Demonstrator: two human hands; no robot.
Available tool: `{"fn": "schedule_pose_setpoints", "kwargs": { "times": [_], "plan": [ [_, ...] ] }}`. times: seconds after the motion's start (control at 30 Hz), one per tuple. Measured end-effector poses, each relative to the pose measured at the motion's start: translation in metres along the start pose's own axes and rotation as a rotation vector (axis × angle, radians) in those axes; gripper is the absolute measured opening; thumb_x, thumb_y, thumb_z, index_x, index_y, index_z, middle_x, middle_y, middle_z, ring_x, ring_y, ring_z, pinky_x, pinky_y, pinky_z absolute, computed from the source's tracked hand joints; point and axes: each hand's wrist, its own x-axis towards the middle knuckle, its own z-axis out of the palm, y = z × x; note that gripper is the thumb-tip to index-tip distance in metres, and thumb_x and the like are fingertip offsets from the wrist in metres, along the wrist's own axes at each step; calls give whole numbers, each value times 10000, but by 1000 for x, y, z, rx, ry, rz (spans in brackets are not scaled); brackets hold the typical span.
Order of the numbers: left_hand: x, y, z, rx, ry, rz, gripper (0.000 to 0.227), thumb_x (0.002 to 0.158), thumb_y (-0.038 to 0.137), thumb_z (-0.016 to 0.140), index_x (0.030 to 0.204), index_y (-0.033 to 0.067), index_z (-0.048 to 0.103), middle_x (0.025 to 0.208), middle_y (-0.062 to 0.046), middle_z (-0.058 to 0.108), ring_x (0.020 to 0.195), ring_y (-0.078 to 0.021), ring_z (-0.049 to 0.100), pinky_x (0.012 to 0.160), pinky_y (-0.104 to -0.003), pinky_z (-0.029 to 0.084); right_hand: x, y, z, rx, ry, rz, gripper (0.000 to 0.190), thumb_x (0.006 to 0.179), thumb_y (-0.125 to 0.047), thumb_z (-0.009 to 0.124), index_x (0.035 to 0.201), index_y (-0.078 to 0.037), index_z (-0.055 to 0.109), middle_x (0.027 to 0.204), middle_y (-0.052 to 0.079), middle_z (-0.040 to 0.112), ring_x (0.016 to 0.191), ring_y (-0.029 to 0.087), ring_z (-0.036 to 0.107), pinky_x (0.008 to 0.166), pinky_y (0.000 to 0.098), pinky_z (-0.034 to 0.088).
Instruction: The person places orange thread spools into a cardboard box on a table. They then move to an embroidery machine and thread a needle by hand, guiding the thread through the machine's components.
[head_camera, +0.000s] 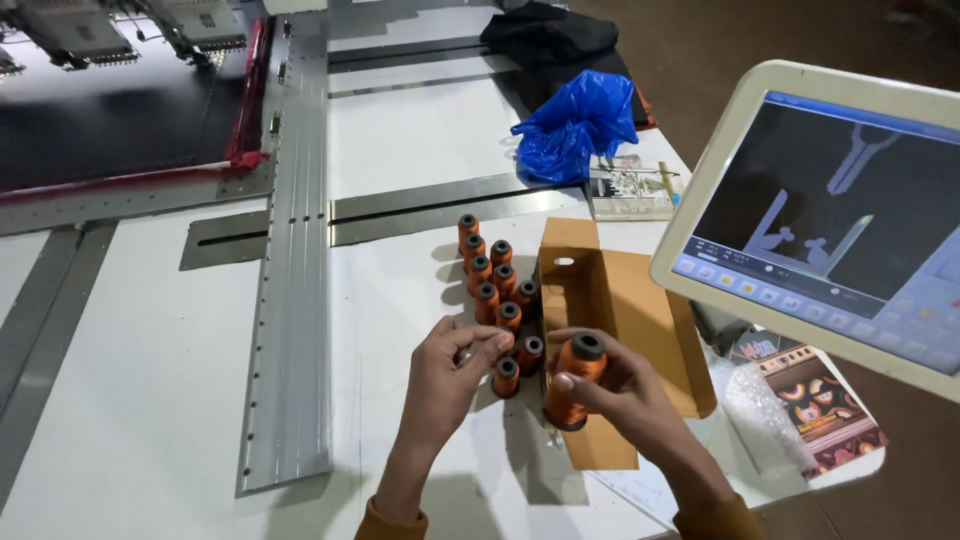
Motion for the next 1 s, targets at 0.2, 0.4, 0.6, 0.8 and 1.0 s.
{"fn": "schedule_pose_setpoints", "kwargs": {
  "times": [0.2, 0.4, 0.6, 0.8, 1.0],
  "plan": [
    [25, -18, 6, 13, 128, 96, 285, 896, 380, 745, 1045, 159, 846, 767, 33, 422, 689, -103, 454, 642, -261, 431, 15, -13, -3, 104, -17, 144, 443, 835, -243, 677, 1257, -117, 725, 1323, 131, 749, 1162, 311, 697, 863, 502, 616],
    [41, -11, 7, -188, 136, -20, 297, 900, 370, 709, 1028, 106, 750, 928, -15, 718, 820, -111, 652, 769, -265, 557, 27, -11, -13, 29, -172, 251, 417, 846, -268, 696, 1252, -175, 713, 1280, 70, 811, 1152, 268, 751, 915, 527, 602],
    [46, -21, 17, -754, 88, -90, 236, 1022, 278, 542, 1034, 48, 595, 1023, -161, 748, 1001, -247, 722, 996, -373, 587, 34, -1, -7, 72, -96, 281, 391, 824, -128, 764, 1205, -44, 747, 1110, 166, 833, 1006, 240, 771, 923, 365, 566],
    [35, -30, 32, -658, -41, -225, 136, 1068, 220, 541, 1032, 93, 576, 833, -61, 586, 607, -145, 482, 576, -278, 451, 28, 9, -12, 116, -5, 189, 329, 811, -120, 818, 1126, -63, 741, 928, 123, 716, 802, 243, 663, 779, 355, 534],
    [18, -25, 40, 161, -436, 189, 184, 1043, 252, 590, 917, 119, 605, 886, -39, 688, 827, -162, 637, 736, -312, 480, 26, 23, -23, 44, -10, 152, 267, 828, -102, 814, 1071, -53, 715, 966, 101, 721, 882, 229, 700, 848, 362, 596]
  ]
}}
